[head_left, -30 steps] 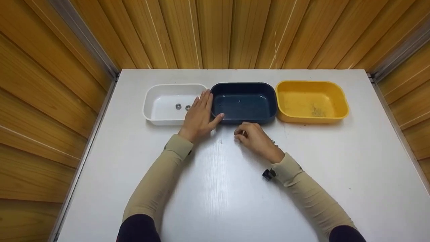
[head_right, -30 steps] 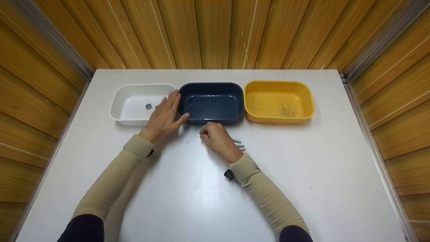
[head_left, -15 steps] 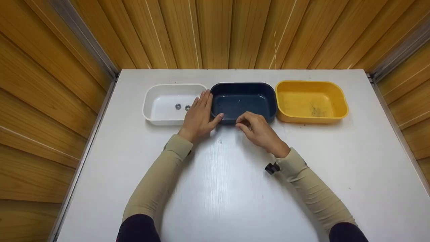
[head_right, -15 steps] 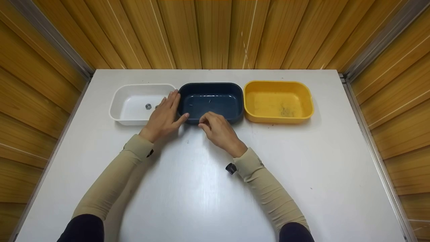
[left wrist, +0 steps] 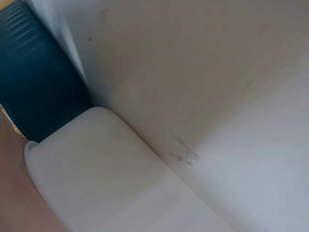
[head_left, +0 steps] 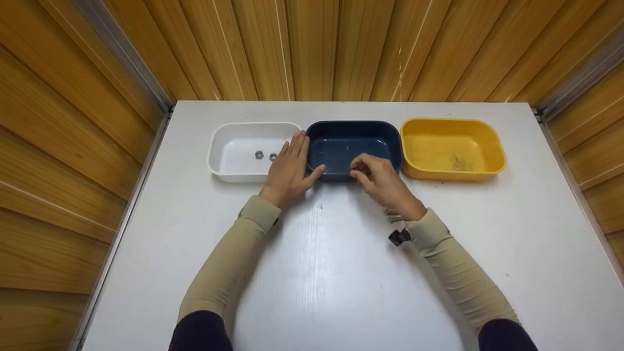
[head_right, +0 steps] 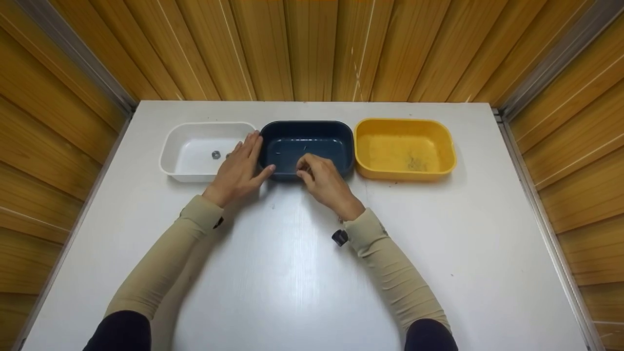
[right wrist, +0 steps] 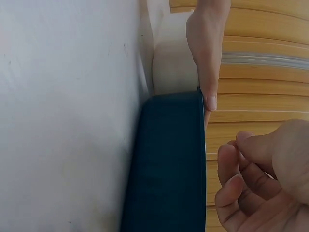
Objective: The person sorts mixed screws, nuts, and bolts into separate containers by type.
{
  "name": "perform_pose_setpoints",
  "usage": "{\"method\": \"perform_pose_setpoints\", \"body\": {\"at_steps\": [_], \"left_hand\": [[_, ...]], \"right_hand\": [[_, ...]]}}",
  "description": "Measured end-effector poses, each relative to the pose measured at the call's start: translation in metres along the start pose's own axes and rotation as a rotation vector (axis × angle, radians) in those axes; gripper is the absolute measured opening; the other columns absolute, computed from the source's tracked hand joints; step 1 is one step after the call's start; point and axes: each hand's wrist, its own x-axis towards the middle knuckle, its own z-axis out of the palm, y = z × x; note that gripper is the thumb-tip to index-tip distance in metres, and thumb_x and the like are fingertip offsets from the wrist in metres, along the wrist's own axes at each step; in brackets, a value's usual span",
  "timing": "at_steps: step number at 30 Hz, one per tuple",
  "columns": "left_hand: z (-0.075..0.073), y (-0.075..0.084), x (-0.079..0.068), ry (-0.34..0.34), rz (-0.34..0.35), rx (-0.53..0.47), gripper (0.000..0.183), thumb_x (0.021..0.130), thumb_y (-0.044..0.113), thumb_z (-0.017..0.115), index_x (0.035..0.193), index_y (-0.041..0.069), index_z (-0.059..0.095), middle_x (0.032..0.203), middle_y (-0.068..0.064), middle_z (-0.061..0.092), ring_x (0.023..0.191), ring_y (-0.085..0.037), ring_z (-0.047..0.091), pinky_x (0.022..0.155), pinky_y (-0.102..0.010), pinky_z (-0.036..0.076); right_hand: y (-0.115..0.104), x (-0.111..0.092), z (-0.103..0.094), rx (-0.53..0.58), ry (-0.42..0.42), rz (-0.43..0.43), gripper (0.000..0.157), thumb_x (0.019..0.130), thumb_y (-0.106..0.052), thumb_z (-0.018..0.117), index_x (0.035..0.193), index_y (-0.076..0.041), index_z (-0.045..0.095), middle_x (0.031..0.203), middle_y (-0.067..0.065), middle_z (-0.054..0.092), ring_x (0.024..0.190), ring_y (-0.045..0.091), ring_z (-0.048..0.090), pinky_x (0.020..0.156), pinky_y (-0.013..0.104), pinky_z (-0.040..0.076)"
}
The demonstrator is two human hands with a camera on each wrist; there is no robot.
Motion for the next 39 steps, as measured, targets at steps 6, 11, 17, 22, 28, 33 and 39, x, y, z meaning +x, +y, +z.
{"method": "perform_pose_setpoints", "body": {"at_steps": [6, 11, 17, 22, 28, 33, 39], "left_hand": [[0.0, 0.0, 0.0, 0.006, 0.004, 0.011, 0.095, 0.097, 0.071, 0.031, 0.158, -0.001, 0.018, 0.166, -0.018, 0.015, 0.155, -0.028, 0.011, 0.125, -0.041, 0.011], [0.001, 0.0, 0.0, 0.014, 0.008, 0.013, 0.095, 0.098, 0.07, 0.032, 0.158, -0.002, 0.019, 0.166, -0.018, 0.016, 0.154, -0.029, 0.012, 0.125, -0.042, 0.012], [0.002, -0.001, 0.0, 0.019, 0.014, 0.018, 0.094, 0.098, 0.069, 0.031, 0.158, -0.002, 0.019, 0.166, -0.018, 0.016, 0.154, -0.029, 0.013, 0.125, -0.042, 0.012], [0.001, -0.001, 0.001, 0.02, 0.015, 0.005, 0.095, 0.098, 0.07, 0.032, 0.158, -0.002, 0.019, 0.166, -0.019, 0.016, 0.154, -0.03, 0.013, 0.125, -0.043, 0.012], [0.001, 0.0, 0.0, 0.01, 0.012, -0.002, 0.094, 0.098, 0.069, 0.033, 0.158, -0.002, 0.018, 0.166, -0.018, 0.016, 0.154, -0.029, 0.012, 0.125, -0.042, 0.012], [0.001, 0.0, 0.0, 0.001, 0.008, -0.002, 0.095, 0.098, 0.07, 0.031, 0.158, -0.002, 0.018, 0.166, -0.019, 0.016, 0.154, -0.03, 0.012, 0.125, -0.042, 0.012], [0.0, 0.001, 0.0, 0.0, 0.004, 0.003, 0.095, 0.098, 0.07, 0.032, 0.158, -0.002, 0.018, 0.166, -0.018, 0.015, 0.154, -0.029, 0.011, 0.125, -0.042, 0.012]], "right_hand": [[0.005, 0.005, -0.005, -0.021, 0.032, -0.015, 0.013, 0.096, -0.01, 0.068, 0.108, -0.01, 0.072, 0.098, 0.001, 0.071, 0.079, 0.013, 0.065, 0.07, 0.03, 0.056], [0.011, 0.01, -0.009, -0.056, 0.054, -0.028, 0.015, 0.096, -0.013, 0.068, 0.11, -0.013, 0.075, 0.099, 0.0, 0.071, 0.078, 0.011, 0.064, 0.069, 0.027, 0.054], [0.018, 0.016, -0.012, -0.062, 0.079, -0.065, 0.012, 0.096, -0.013, 0.068, 0.105, -0.013, 0.075, 0.098, 0.001, 0.069, 0.078, 0.014, 0.063, 0.069, 0.025, 0.053], [0.022, 0.021, -0.015, -0.065, 0.079, -0.049, 0.01, 0.095, -0.011, 0.069, 0.104, -0.012, 0.074, 0.099, 0.0, 0.067, 0.079, 0.013, 0.062, 0.069, 0.023, 0.052], [0.025, 0.027, -0.017, -0.062, 0.061, -0.016, 0.01, 0.095, -0.012, 0.069, 0.104, -0.009, 0.073, 0.097, -0.002, 0.065, 0.08, 0.011, 0.061, 0.07, 0.03, 0.055], [0.029, 0.033, -0.019, -0.059, 0.067, -0.027, 0.009, 0.093, -0.011, 0.071, 0.1, -0.006, 0.073, 0.093, 0.002, 0.065, 0.077, 0.014, 0.061, 0.069, 0.041, 0.057], [0.034, 0.042, -0.017, -0.092, 0.07, -0.03, 0.008, 0.089, -0.012, 0.073, 0.096, -0.008, 0.073, 0.09, 0.003, 0.066, 0.075, 0.016, 0.061, 0.067, 0.032, 0.055]]}}
